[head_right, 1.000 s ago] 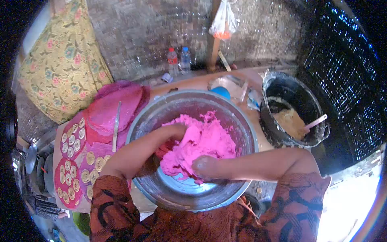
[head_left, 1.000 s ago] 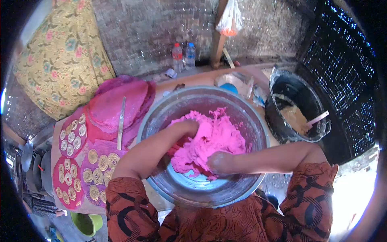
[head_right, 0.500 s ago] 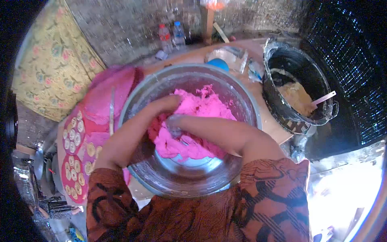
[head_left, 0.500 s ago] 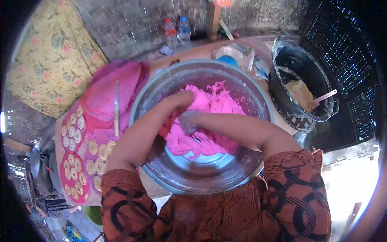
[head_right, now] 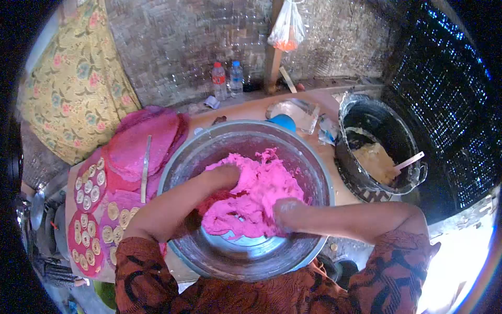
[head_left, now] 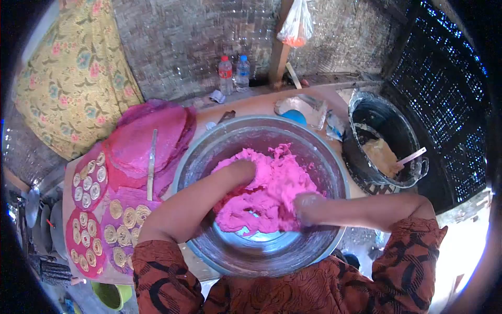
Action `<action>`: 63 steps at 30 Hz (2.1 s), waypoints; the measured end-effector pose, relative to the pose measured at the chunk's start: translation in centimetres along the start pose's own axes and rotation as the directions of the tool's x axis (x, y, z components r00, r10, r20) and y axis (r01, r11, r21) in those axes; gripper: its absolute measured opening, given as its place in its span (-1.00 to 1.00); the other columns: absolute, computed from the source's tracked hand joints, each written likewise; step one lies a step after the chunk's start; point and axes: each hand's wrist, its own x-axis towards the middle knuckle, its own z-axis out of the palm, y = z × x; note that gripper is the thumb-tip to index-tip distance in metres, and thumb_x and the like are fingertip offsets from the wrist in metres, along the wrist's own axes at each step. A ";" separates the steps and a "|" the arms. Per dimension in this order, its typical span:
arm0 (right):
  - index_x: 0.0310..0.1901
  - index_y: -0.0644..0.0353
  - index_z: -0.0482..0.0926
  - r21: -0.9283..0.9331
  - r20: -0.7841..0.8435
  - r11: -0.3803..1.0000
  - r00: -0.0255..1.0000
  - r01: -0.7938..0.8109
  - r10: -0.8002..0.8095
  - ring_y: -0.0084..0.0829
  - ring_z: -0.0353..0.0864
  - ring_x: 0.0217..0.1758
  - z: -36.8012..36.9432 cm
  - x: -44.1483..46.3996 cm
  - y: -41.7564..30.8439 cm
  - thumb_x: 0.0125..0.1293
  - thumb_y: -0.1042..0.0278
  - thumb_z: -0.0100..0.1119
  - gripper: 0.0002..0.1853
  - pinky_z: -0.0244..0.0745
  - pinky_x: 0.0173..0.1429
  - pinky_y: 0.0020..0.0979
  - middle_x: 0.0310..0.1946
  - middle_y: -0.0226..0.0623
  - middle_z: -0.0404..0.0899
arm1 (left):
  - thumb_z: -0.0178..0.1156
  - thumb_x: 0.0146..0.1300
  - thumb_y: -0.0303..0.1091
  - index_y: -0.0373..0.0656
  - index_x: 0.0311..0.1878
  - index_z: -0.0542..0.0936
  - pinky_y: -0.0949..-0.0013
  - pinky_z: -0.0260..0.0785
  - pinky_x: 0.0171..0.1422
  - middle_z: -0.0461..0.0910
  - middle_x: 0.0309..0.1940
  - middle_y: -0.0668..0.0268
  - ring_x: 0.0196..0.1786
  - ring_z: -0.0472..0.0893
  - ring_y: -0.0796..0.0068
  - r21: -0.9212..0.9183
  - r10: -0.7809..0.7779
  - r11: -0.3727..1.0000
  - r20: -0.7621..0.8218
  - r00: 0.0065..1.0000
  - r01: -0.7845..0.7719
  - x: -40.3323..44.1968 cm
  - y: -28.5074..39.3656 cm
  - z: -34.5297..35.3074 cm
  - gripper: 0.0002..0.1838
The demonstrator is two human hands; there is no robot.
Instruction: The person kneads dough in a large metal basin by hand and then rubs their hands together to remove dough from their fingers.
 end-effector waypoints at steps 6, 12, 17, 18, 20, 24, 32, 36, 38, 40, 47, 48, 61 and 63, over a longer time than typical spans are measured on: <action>-0.62 0.11 0.63 -0.255 0.030 0.966 0.999 0.044 -0.038 -0.20 0.57 -0.54 5.2 12.7 9.2 -0.24 0.26 0.23 -0.86 0.51 -0.40 -0.18 -0.57 -0.11 0.59 | -0.01 0.07 -0.48 -0.37 -0.12 0.53 0.06 0.42 -0.01 0.52 -0.13 -0.17 -0.07 0.57 0.00 -0.079 -0.070 0.995 -0.033 0.997 0.067 -0.5 0.5 -0.6 -0.70; -0.66 0.00 0.61 -0.386 -0.131 0.919 0.991 -0.073 0.024 -0.27 0.52 -0.63 7.2 19.8 14.3 -0.24 0.29 0.20 -0.95 0.43 -0.54 -0.21 -0.68 -0.32 0.55 | 0.08 0.01 -0.42 -0.26 -0.26 0.64 0.13 0.46 -0.10 0.61 -0.24 -0.02 -0.18 0.62 0.09 0.021 -0.008 1.000 -0.054 0.999 0.009 -0.4 -0.1 -0.6 -0.76; -0.60 0.07 0.63 -0.408 -0.240 0.910 0.970 -0.076 -0.027 -0.20 0.58 -0.56 5.5 19.2 10.5 -0.17 0.26 0.15 -0.87 0.46 -0.50 -0.17 -0.62 -0.27 0.59 | 0.20 -0.15 -0.44 -0.30 -0.35 0.63 0.14 0.47 -0.12 0.61 -0.29 -0.03 -0.21 0.62 0.09 0.108 0.008 0.994 0.038 0.999 -0.012 0.9 -0.8 0.2 -0.77; -0.59 0.09 0.63 -0.395 -0.311 0.915 0.949 -0.075 -0.056 -0.21 0.58 -0.57 5.3 18.2 8.9 -0.16 0.26 0.13 -0.86 0.47 -0.49 -0.17 -0.62 -0.25 0.58 | 0.22 -0.18 -0.43 -0.28 -0.37 0.64 0.14 0.47 -0.12 0.61 -0.30 -0.01 -0.20 0.63 0.09 0.130 0.017 0.991 0.074 0.997 -0.027 0.6 -1.0 -0.4 -0.78; -0.60 0.11 0.63 -0.392 -0.432 0.918 0.893 -0.064 -0.122 -0.23 0.57 -0.59 5.8 16.1 6.5 -0.14 0.28 0.11 -0.85 0.47 -0.48 -0.17 -0.63 -0.22 0.57 | 0.23 -0.15 -0.40 -0.27 -0.31 0.64 0.16 0.47 -0.10 0.60 -0.24 -0.01 -0.17 0.62 0.10 0.105 0.036 0.993 0.099 0.994 -0.046 -0.4 -1.0 -1.5 -0.74; -0.63 0.11 0.60 -0.248 -0.444 0.965 0.876 0.080 -0.186 -0.22 0.51 -0.66 4.4 10.3 2.7 -0.08 0.31 0.08 -0.86 0.42 -0.52 -0.14 -0.69 -0.20 0.53 | 0.23 -0.11 -0.37 -0.27 -0.25 0.64 0.17 0.46 -0.06 0.59 -0.17 -0.01 -0.12 0.61 0.11 0.048 0.043 0.998 0.106 0.994 -0.048 -0.3 -0.6 -1.4 -0.70; -0.33 0.17 0.56 0.928 0.153 0.212 0.831 -0.307 0.535 -0.36 0.50 -0.35 -2.8 -1.6 0.5 0.19 0.14 0.04 -0.74 0.41 -0.37 -0.29 -0.40 -0.30 0.56 | 0.22 -0.09 -0.42 -0.24 -0.26 0.65 0.15 0.47 -0.06 0.60 -0.19 0.00 -0.12 0.62 0.11 0.024 -0.013 1.000 0.060 0.998 0.011 0.0 -0.5 -0.1 -0.74; -0.17 0.18 0.57 0.936 0.343 -0.287 0.709 -0.203 0.616 -0.26 0.53 -0.22 4.7 4.5 4.5 0.25 0.05 -0.02 -0.63 0.44 -0.31 -0.16 -0.26 -0.27 0.56 | 0.20 -0.06 -0.45 -0.27 -0.19 0.62 0.14 0.48 -0.07 0.59 -0.17 -0.03 -0.10 0.61 0.10 0.016 -0.005 1.000 0.027 1.000 0.004 0.3 -0.6 0.2 -0.71; -0.16 0.18 0.56 0.923 0.367 -0.186 0.627 -0.336 0.687 -0.28 0.52 -0.21 6.2 7.6 6.0 0.27 0.04 -0.06 -0.62 0.44 -0.28 -0.15 -0.23 -0.25 0.55 | 0.20 -0.06 -0.47 -0.28 -0.16 0.61 0.14 0.47 -0.07 0.58 -0.16 -0.03 -0.10 0.61 0.09 0.000 0.003 1.000 0.023 1.000 -0.003 0.4 -0.4 -0.2 -0.68; -0.14 0.18 0.56 0.877 0.369 -0.087 0.545 -0.472 0.753 -0.29 0.52 -0.20 8.5 9.1 7.3 0.28 0.03 -0.10 -0.60 0.43 -0.25 -0.14 -0.21 -0.24 0.54 | 0.19 -0.06 -0.49 -0.28 -0.13 0.60 0.14 0.47 -0.07 0.58 -0.16 -0.03 -0.10 0.61 0.09 -0.018 0.006 1.000 0.018 1.000 -0.005 0.6 -0.2 0.1 -0.66; -0.13 0.22 0.54 0.905 0.038 0.314 0.789 -0.287 0.613 -0.40 0.49 -0.19 9.2 12.1 8.0 0.39 0.07 -0.29 -0.56 0.39 -0.09 -0.25 -0.21 -0.24 0.55 | 0.16 0.01 -0.34 -0.31 -0.11 0.58 0.15 0.46 -0.05 0.58 -0.14 -0.02 -0.08 0.60 0.07 0.086 0.044 0.995 0.083 0.996 -0.051 1.2 -0.9 0.2 -0.64; -0.14 0.25 0.54 0.878 -0.072 0.421 0.808 -0.227 0.585 -0.42 0.49 -0.19 8.8 12.2 7.4 0.40 0.10 -0.31 -0.56 0.39 -0.10 -0.25 -0.23 -0.20 0.56 | 0.17 0.00 -0.31 -0.31 -0.15 0.60 0.15 0.45 -0.05 0.58 -0.14 -0.01 -0.09 0.60 0.08 0.041 0.077 0.996 0.080 0.994 -0.081 1.1 -1.1 0.0 -0.65; -0.46 0.23 0.57 -0.034 -0.038 0.956 0.955 0.292 -0.293 -0.11 0.54 -0.49 -2.1 -0.1 -1.1 0.00 0.27 0.17 -0.82 0.46 -0.34 -0.18 -0.61 -0.10 0.51 | 0.15 -0.03 -0.10 -0.25 -0.27 0.64 0.18 0.44 -0.06 0.59 -0.18 -0.01 -0.13 0.61 0.12 -0.204 0.035 0.979 0.026 0.999 -0.029 -0.3 -1.0 -1.4 -0.60; -0.50 0.22 0.57 -0.192 0.113 0.919 0.938 0.345 -0.328 -0.09 0.54 -0.50 -1.1 0.8 -0.5 -0.07 0.31 0.20 -0.85 0.48 -0.34 -0.17 -0.65 -0.13 0.50 | 0.16 -0.03 -0.09 -0.26 -0.28 0.65 0.18 0.43 -0.06 0.59 -0.18 -0.02 -0.12 0.61 0.11 -0.186 0.056 0.982 0.085 0.995 -0.039 -0.1 -1.2 -1.0 -0.60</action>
